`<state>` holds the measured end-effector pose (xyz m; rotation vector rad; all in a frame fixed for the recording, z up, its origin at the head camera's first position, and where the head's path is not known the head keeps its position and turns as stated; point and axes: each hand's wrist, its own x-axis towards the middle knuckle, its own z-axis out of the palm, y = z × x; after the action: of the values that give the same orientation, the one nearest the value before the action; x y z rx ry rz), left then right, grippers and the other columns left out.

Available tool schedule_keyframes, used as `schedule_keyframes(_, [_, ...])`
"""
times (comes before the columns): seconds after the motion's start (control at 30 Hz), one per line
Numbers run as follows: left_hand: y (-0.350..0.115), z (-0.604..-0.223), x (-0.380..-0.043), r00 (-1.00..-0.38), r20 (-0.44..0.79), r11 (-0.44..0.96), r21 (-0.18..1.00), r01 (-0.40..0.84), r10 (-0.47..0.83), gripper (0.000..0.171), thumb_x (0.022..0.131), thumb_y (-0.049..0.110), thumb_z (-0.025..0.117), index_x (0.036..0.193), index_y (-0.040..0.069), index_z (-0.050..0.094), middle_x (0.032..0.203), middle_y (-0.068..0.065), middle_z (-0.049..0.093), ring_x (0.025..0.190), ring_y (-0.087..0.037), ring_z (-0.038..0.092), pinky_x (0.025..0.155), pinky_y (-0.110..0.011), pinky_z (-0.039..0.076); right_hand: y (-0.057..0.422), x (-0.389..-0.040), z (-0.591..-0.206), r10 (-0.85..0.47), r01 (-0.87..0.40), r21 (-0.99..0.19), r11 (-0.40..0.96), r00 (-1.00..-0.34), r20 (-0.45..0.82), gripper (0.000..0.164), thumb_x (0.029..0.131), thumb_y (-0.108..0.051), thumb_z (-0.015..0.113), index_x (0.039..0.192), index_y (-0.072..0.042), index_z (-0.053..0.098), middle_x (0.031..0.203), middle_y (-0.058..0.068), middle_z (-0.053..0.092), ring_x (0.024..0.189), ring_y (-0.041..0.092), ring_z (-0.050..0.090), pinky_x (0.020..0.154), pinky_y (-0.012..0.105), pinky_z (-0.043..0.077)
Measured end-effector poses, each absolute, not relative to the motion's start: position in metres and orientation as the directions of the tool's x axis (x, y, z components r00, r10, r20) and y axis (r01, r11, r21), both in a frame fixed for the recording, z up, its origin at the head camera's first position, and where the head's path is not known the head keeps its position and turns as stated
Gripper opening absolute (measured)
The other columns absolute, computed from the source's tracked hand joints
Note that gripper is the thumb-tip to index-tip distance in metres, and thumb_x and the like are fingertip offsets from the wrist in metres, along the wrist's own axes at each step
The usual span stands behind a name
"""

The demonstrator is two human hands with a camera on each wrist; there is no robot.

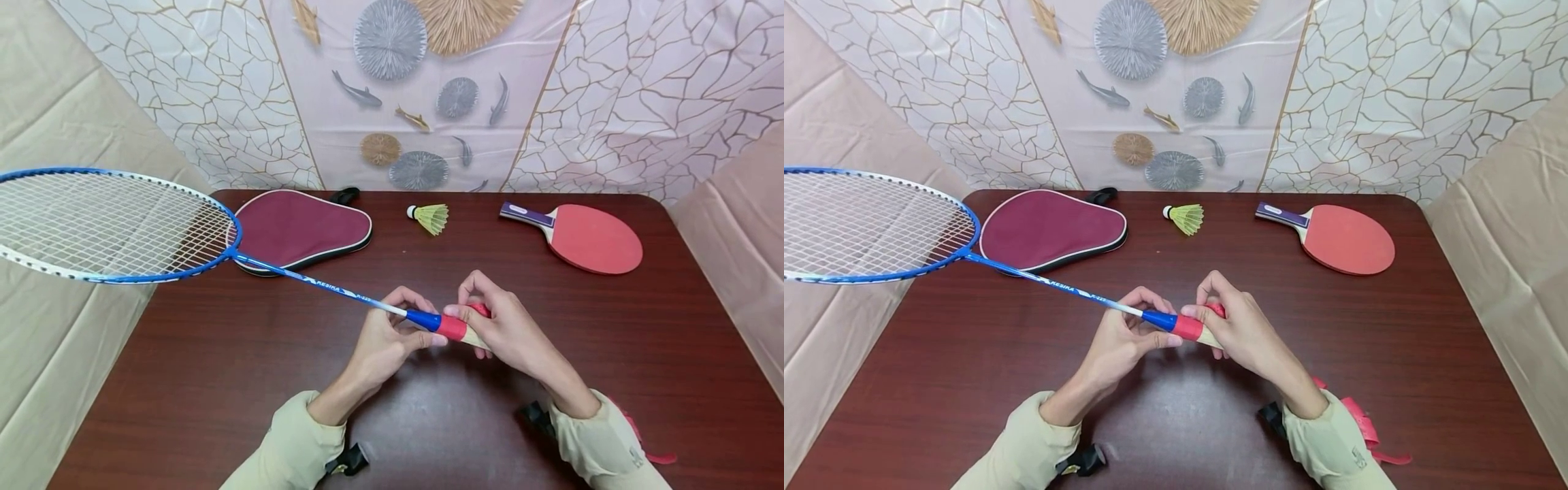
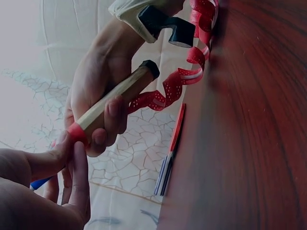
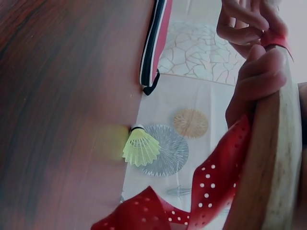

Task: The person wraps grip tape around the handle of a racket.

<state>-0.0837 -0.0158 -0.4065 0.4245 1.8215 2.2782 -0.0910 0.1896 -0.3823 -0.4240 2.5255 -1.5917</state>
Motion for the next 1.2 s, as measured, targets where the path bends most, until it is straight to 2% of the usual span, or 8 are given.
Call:
schedule_keyframes(0.2, [-0.01,-0.405,-0.08,-0.967,-0.027,-0.245,0.965,-0.092,0.255,0.043,0.074,-0.002,0.083,0.111,0.002,0.062,0.105,-0.016,0.068,0.092,-0.03,0.068,0.078,-0.033,0.057,0.189,-0.092,-0.383,-0.231,-0.232,-0.851,0.471,-0.963,0.135,0.025,0.091,-0.028,0.072,0.095,-0.021,0.048,0.056,-0.002,0.057,0.036,0.02,0.054,0.034,0.035,0.046])
schedule_keyframes(0.3, [-0.006,-0.405,-0.078,-0.974,-0.036,-0.243,0.966,-0.092,0.226,0.041,0.077,-0.002,0.081,0.114,0.001,0.063,0.105,-0.015,0.068,0.095,-0.03,0.067,0.081,-0.035,0.056,0.188,-0.093,-0.384,-0.199,-0.246,-0.834,0.494,-0.966,0.167,0.026,0.09,-0.027,0.073,0.095,-0.021,0.049,0.058,-0.003,0.057,0.037,0.018,0.054,0.036,0.034,0.047])
schedule_keyframes(0.47, [-0.004,-0.404,-0.074,-0.966,-0.015,-0.149,0.987,-0.055,0.257,0.033,0.085,0.008,0.077,0.114,0.001,0.063,0.097,-0.013,0.071,0.088,-0.026,0.071,0.07,-0.027,0.057,0.187,-0.093,-0.386,-0.18,-0.281,-0.806,0.521,-0.959,0.218,0.024,0.092,-0.018,0.071,0.097,-0.017,0.048,0.065,-0.005,0.062,0.038,0.017,0.054,0.039,0.032,0.048])
schedule_keyframes(0.6, [-0.003,-0.403,-0.073,-0.953,-0.032,-0.196,0.976,-0.095,0.302,0.033,0.089,0.012,0.074,0.114,-0.003,0.059,0.096,-0.021,0.071,0.084,-0.028,0.072,0.074,-0.04,0.058,0.185,-0.092,-0.386,-0.191,-0.338,-0.765,0.549,-0.941,0.279,0.022,0.092,-0.011,0.069,0.098,-0.015,0.048,0.069,-0.007,0.064,0.039,0.011,0.053,0.04,0.029,0.047])
schedule_keyframes(0.7, [-0.003,-0.404,-0.074,-0.953,-0.05,-0.242,0.962,-0.127,0.299,0.033,0.09,0.013,0.073,0.113,-0.005,0.058,0.097,-0.025,0.07,0.08,-0.028,0.072,0.079,-0.053,0.055,0.182,-0.091,-0.387,-0.209,-0.379,-0.72,0.582,-0.925,0.319,0.022,0.092,-0.01,0.069,0.098,-0.015,0.048,0.061,-0.01,0.058,0.039,0.005,0.05,0.04,0.027,0.045])
schedule_keyframes(0.93, [-0.004,-0.41,-0.078,-0.96,-0.056,-0.328,0.933,-0.149,0.276,0.027,0.088,0.008,0.073,0.106,-0.01,0.064,0.095,-0.023,0.071,0.08,-0.034,0.072,0.08,-0.052,0.054,0.183,-0.091,-0.389,-0.245,-0.427,-0.664,0.614,-0.903,0.353,0.024,0.09,-0.017,0.073,0.094,-0.017,0.049,0.053,-0.013,0.046,0.044,0.003,0.044,0.042,0.024,0.038])
schedule_keyframes(1.03, [-0.004,-0.412,-0.077,-0.956,-0.058,-0.332,0.93,-0.156,0.287,0.025,0.087,0.007,0.075,0.105,-0.008,0.066,0.095,-0.022,0.071,0.084,-0.04,0.07,0.082,-0.055,0.052,0.186,-0.093,-0.387,-0.26,-0.428,-0.672,0.604,-0.903,0.342,0.025,0.088,-0.022,0.076,0.093,-0.019,0.052,0.058,-0.013,0.05,0.05,0.006,0.045,0.046,0.025,0.036])
schedule_keyframes(1.2, [-0.003,-0.413,-0.076,-0.95,-0.065,-0.322,0.932,-0.167,0.306,0.025,0.087,0.005,0.074,0.106,-0.008,0.065,0.094,-0.022,0.071,0.086,-0.044,0.068,0.083,-0.056,0.052,0.193,-0.096,-0.383,-0.289,-0.407,-0.687,0.602,-0.913,0.287,0.018,0.084,-0.025,0.079,0.094,-0.023,0.064,0.074,-0.017,0.064,0.065,0.008,0.055,0.057,0.025,0.041])
